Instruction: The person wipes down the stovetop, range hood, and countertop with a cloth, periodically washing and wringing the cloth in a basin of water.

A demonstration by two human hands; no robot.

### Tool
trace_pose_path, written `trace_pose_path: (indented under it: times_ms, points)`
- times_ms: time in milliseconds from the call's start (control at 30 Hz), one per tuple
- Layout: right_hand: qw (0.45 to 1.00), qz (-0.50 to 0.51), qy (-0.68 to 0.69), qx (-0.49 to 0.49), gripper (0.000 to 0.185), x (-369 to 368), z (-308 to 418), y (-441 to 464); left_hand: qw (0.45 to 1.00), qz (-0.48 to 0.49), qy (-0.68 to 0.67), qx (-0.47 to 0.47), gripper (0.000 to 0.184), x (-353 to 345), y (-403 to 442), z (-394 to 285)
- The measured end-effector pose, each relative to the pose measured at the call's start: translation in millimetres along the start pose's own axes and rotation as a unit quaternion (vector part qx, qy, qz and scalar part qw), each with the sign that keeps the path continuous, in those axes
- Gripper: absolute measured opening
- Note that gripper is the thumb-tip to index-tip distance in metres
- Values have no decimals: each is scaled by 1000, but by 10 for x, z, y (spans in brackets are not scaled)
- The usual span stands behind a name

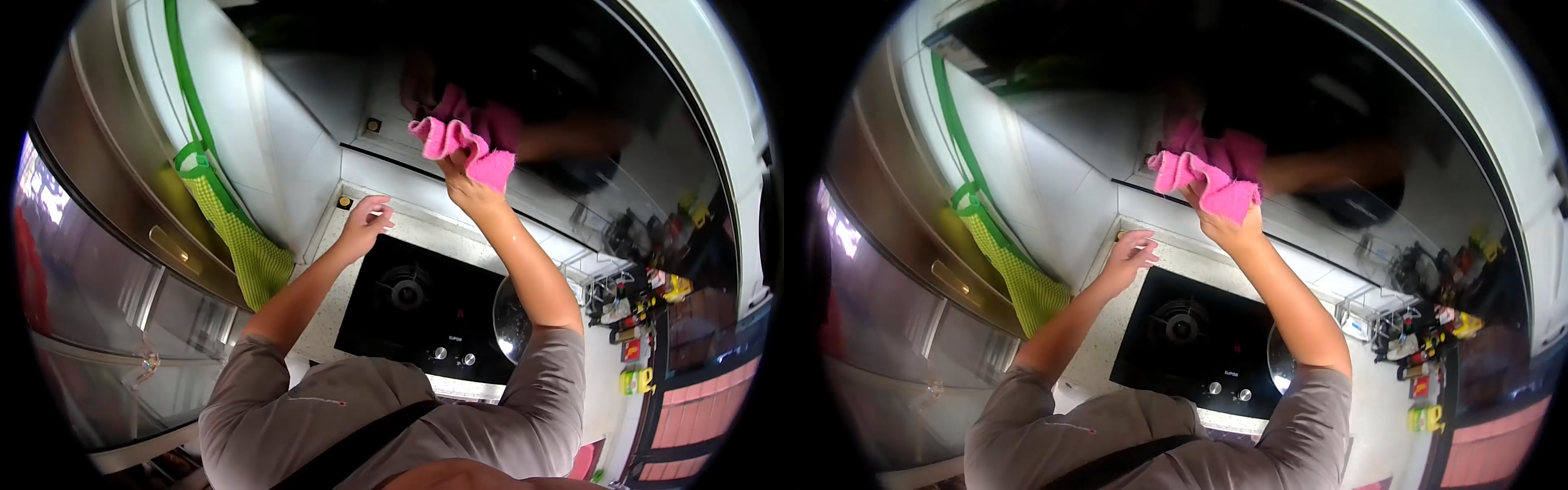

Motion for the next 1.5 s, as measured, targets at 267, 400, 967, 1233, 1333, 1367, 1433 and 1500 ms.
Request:
trace_pose_path:
  times_ms: [267, 400, 967, 1233, 1333, 1367, 1433, 1500]
  points:
    - [936, 192, 36, 293, 45, -1806, 1062, -265, 998, -5, -42, 38, 30, 213, -300, 401]
    - [918, 285, 10, 275, 49, -1778, 1257, -28, 996, -25, -28, 87, 28, 330, -520, 575]
    - [978, 66, 129, 150, 40, -1719, 1131, -217, 990, 17, 1, 138, 37, 252, -714, 589]
    - [967, 53, 193, -156, 34, -1224, -7, -1191, 985, 37, 51, 160, 32, 201, -788, 483]
    - [920, -220, 9, -325, 52, -398, -718, -1453, 978, 67, 85, 181, 32, 82, -756, 498]
    - [865, -321, -34, -385, 79, -385, -1011, -1666, 975, 79, 95, 184, 33, 12, -737, 473]
    - [753, -369, 51, -542, 72, -188, -1537, -2098, 972, 103, 104, 182, 33, -148, -705, 424]
    - [622, -390, 121, -668, 62, -342, -2024, -2481, 970, 128, 113, 176, 34, -271, -676, 384]
Point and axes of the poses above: each hand's wrist, its own y-axis towards the middle knuckle, its own x-axis out of the back of the hand, z = x × y, the point moved 4 cm from there along y, towards the middle knuckle, and after that the axes turned 3 degrees about -x, right-handed, at the moved point
